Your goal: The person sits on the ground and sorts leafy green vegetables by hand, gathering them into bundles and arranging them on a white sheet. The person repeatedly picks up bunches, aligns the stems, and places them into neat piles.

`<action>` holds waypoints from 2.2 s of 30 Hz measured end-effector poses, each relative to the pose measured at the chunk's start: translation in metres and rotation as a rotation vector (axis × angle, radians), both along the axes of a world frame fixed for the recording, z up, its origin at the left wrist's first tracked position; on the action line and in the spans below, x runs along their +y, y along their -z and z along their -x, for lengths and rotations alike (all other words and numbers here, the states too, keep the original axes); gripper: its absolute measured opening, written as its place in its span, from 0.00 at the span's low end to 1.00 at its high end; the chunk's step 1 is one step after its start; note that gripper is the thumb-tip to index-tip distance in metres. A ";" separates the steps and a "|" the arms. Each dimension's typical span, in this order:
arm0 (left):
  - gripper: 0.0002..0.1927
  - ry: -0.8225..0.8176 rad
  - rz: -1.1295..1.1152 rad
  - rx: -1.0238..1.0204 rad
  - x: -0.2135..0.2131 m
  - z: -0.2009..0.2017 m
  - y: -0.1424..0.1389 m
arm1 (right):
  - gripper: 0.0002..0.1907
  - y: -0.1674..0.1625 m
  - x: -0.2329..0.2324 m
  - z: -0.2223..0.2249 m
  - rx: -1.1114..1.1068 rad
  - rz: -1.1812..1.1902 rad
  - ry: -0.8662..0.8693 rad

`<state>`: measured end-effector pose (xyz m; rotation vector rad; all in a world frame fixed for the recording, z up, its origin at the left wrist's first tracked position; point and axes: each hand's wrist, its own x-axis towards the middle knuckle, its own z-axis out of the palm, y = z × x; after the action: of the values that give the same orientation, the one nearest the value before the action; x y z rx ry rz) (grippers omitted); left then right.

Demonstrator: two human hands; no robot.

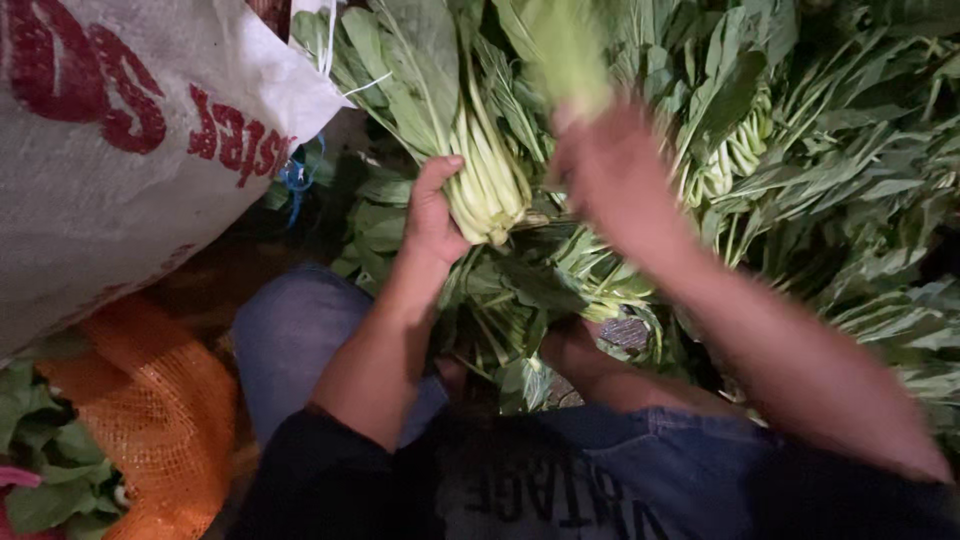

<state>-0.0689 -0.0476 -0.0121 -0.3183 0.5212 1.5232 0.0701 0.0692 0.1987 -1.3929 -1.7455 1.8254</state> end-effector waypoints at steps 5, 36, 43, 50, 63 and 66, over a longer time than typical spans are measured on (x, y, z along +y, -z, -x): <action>0.26 0.155 0.040 -0.020 -0.007 -0.003 0.029 | 0.29 0.106 -0.039 -0.023 -0.376 0.298 -0.260; 0.32 -0.002 -0.346 0.267 -0.010 0.049 -0.043 | 0.14 0.249 -0.141 -0.179 -0.308 -0.228 -1.204; 0.33 0.072 -0.382 0.283 -0.009 0.042 -0.046 | 0.17 0.247 -0.033 -0.117 -0.419 -0.650 -0.659; 0.37 0.058 -0.315 0.305 -0.011 0.042 -0.049 | 0.19 0.232 -0.031 -0.053 -0.538 -0.597 -0.875; 0.32 -0.004 -0.331 0.258 -0.006 0.045 -0.049 | 0.15 0.194 -0.015 -0.114 -0.261 -0.294 -0.195; 0.29 -0.016 -0.408 0.262 -0.006 0.046 -0.049 | 0.11 0.191 -0.018 -0.132 -0.328 -0.270 -0.159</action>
<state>-0.1152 -0.0541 0.0368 0.1958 0.3988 1.6543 0.2018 0.0516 0.0078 -1.5430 -2.2261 1.4188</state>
